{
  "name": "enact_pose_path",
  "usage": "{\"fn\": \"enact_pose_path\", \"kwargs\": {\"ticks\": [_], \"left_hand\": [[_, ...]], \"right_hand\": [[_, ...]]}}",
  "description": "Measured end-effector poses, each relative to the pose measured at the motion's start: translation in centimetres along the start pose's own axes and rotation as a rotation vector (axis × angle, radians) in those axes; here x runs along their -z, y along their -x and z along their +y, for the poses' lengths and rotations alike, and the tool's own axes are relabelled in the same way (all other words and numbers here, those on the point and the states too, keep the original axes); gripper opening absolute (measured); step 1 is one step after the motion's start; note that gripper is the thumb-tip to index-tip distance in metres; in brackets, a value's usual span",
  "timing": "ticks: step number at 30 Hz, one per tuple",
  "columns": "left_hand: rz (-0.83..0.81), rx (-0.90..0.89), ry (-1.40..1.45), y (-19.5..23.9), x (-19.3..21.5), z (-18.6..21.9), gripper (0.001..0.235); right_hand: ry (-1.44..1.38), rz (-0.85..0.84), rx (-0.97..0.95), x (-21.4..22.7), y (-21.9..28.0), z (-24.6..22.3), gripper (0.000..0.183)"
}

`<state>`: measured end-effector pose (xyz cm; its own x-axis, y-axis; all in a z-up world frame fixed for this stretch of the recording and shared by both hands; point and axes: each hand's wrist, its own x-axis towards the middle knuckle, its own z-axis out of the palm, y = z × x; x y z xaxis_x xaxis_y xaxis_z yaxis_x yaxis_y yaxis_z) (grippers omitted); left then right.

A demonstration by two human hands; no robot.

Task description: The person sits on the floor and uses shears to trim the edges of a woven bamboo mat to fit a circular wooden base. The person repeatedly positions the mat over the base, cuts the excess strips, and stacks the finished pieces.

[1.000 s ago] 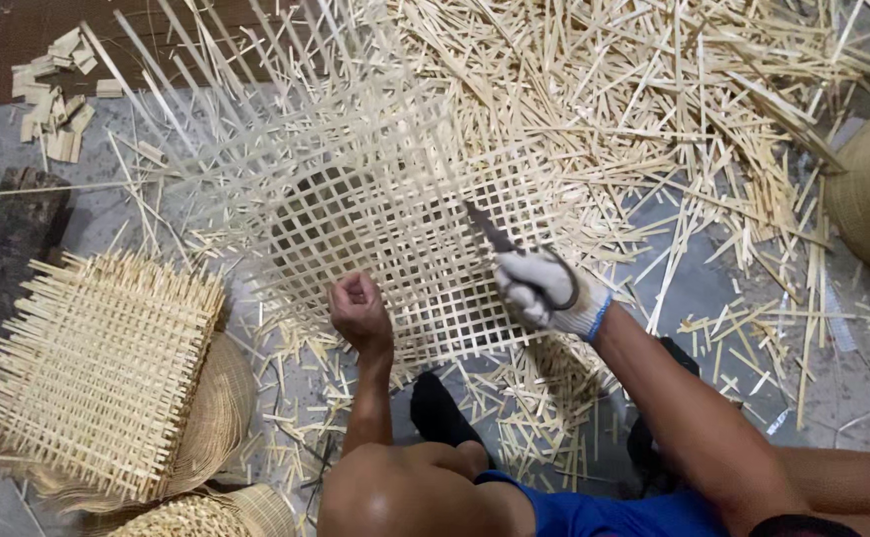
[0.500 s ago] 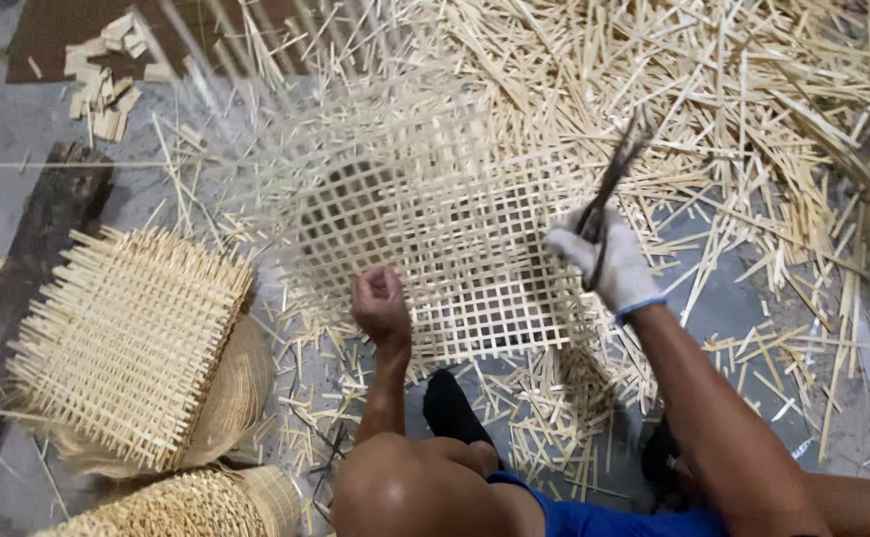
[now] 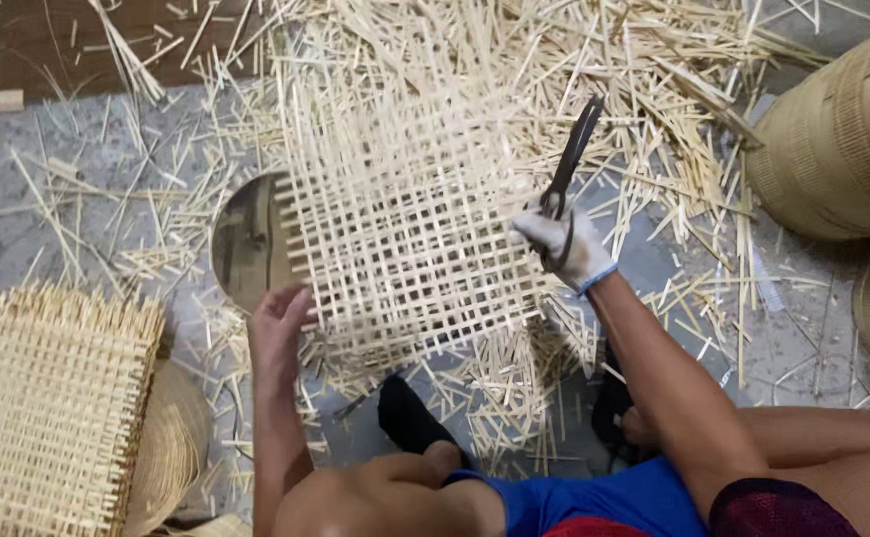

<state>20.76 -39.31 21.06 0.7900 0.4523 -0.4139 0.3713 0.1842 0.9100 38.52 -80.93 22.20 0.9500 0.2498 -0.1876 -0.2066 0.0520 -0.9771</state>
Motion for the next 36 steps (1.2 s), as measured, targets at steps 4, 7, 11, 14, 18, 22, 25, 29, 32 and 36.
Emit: {"fn": "enact_pose_path", "kwargs": {"ticks": [4, 7, 11, 14, 18, 22, 25, 29, 32, 36], "left_hand": [[0.006, 0.029, 0.188, -3.4, -0.6, -7.9, 0.049], [0.016, 0.046, 0.282, -4.2, -0.3, -12.1, 0.047], [0.049, 0.098, 0.328, -4.3, 0.2, -13.8, 0.038], [0.055, 0.064, 0.379, -4.2, -0.4, -14.5, 0.034], [0.089, -0.029, 0.228, -4.7, -1.2, -15.2, 0.030], [0.118, -0.088, 0.074, -5.9, -1.9, -16.3, 0.023], [0.146, -0.081, 0.043, -6.1, -1.9, -17.0, 0.021], [0.120, -0.083, 0.088, -6.9, -1.8, -17.6, 0.020], [0.107, -0.090, 0.125, -6.6, -1.5, -17.8, 0.017], [0.126, -0.064, 0.102, -5.9, -1.7, -16.9, 0.017]], "right_hand": [[-0.300, 0.155, -0.433, 1.1, -1.6, 4.6, 0.036], [0.346, 0.034, -0.216, 1.9, -1.4, 6.3, 0.042], [0.456, 0.007, -0.170, 2.2, -1.3, 6.9, 0.039], [0.428, 0.009, -0.187, 2.1, -1.8, 7.3, 0.042], [0.739, 0.048, -0.218, 1.5, -2.8, 7.3, 0.045], [0.871, 0.071, -0.285, 1.0, -3.0, 6.7, 0.043], [0.834, 0.093, -0.196, 0.7, -2.3, 6.7, 0.045], [0.762, 0.136, -0.331, 1.0, -2.6, 7.6, 0.044], [0.958, 0.124, -0.137, 1.7, -2.9, 8.4, 0.050], [0.848, 0.132, -0.109, 2.2, -2.4, 7.9, 0.052]]}}
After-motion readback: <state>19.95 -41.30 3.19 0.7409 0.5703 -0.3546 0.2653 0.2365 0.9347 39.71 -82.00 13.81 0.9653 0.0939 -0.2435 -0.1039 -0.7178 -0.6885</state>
